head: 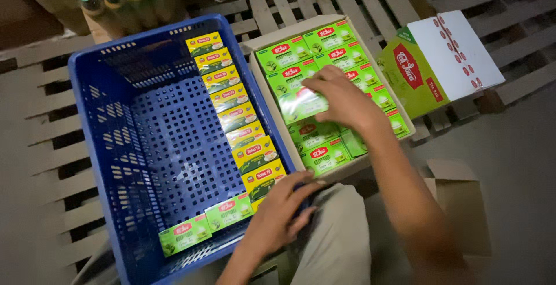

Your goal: The person transfers small green and yellow boxes from a blue plastic basket into a larger cardboard box. They arrange the items in rows, close the cardboard box flaps, and then begin transferring yellow boxes into a second cardboard box.

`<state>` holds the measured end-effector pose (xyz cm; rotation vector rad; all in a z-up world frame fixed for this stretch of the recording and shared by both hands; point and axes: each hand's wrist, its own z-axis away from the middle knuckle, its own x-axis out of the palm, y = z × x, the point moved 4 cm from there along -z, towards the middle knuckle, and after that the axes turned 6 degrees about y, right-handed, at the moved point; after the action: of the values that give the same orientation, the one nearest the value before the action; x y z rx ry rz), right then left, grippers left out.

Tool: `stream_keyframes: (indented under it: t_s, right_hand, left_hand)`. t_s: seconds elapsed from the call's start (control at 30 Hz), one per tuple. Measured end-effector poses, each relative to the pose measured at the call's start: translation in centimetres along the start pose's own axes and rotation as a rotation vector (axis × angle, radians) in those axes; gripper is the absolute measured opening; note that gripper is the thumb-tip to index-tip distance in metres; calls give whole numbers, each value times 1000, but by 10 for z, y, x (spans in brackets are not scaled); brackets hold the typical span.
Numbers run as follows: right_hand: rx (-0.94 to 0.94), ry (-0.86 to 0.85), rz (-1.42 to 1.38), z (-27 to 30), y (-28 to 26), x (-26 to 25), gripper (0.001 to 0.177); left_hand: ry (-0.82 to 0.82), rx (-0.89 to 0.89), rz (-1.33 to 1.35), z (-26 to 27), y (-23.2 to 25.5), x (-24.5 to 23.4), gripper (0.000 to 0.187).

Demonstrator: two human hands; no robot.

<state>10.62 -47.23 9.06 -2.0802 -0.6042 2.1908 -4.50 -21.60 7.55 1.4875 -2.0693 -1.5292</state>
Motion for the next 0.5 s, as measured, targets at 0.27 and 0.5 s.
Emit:
stream_keyframes:
  t_s: [0.27,0.5]
  right_hand:
    - [30,-82,-199,-7,22,21,94]
    - [-33,-47,-125,7,46,58,89]
  left_hand:
    - [-220,-82,-69,7,-18,37,69]
    - [-251,-194,-62,10,-24,45,76]
